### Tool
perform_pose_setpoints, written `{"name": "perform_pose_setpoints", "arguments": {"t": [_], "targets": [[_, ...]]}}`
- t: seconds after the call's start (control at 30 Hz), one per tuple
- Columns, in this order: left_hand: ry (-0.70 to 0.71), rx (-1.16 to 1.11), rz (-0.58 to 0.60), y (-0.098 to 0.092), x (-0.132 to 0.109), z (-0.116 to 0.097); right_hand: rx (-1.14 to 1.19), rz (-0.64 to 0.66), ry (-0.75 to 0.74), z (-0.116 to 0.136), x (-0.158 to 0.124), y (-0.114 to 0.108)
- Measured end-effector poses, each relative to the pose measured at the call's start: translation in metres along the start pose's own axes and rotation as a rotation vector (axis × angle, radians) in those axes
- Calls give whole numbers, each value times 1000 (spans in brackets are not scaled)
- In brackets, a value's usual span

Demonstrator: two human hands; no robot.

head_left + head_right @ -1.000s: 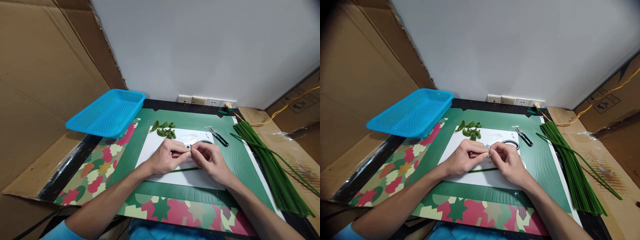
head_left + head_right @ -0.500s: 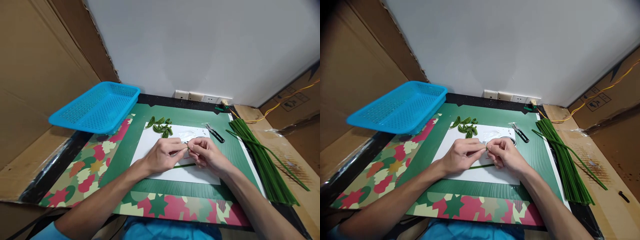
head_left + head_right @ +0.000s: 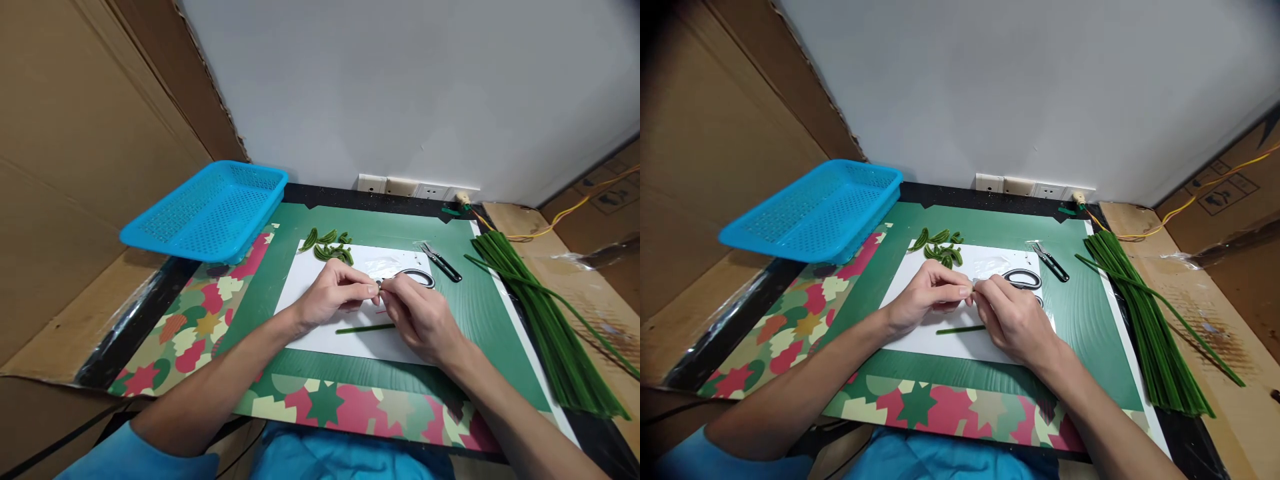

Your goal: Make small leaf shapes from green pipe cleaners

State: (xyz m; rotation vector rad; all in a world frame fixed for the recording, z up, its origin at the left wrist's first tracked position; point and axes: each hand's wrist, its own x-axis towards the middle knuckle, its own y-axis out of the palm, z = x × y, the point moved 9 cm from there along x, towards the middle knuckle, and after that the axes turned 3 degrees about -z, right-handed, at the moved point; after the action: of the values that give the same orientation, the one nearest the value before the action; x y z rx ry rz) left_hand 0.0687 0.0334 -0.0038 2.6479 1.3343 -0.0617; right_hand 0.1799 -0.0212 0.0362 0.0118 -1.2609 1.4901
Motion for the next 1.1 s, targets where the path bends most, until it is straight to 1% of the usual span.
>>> {"name": "perform_pose_setpoints", "arguments": {"t": [0.1, 0.2, 0.27, 0.33, 0.4, 0.47, 0.5, 0.63, 0.73, 0.8, 0.87, 0.93, 1.1], "targets": [[-110, -129, 50, 5, 0, 8, -177, -51, -113, 10, 1, -3], [-200, -223, 78, 10, -1, 16, -283, -83, -198, 17, -1, -5], [-234, -240, 78, 12, -1, 21, -319, -87, -230, 19, -1, -4], [-229, -226, 67, 14, -1, 22, -311, -101, -227, 19, -1, -5], [-159, -198, 22, 13, 0, 19, -216, -132, -148, 15, 0, -10], [-38, -158, -37, 11, 0, 10, -47, -146, -8, 5, 2, -13], [19, -124, -48, 11, 0, 5, 39, -140, 63, 0, 2, -14], [216, 100, -40, 13, -5, -11, 270, -83, 286, -15, 1, -9], [352, 313, -99, 11, -10, -21, 434, -17, 473, -29, -4, 2], [428, 453, -145, 11, -14, -26, 520, 32, 554, -35, -6, 10], [497, 546, -178, 14, -17, -30, 547, 60, 580, -39, -6, 13], [516, 581, -194, 15, -17, -30, 520, 74, 576, -41, -5, 14], [371, 512, -207, 8, -8, -17, 400, 137, 508, -42, -3, 11]]}}
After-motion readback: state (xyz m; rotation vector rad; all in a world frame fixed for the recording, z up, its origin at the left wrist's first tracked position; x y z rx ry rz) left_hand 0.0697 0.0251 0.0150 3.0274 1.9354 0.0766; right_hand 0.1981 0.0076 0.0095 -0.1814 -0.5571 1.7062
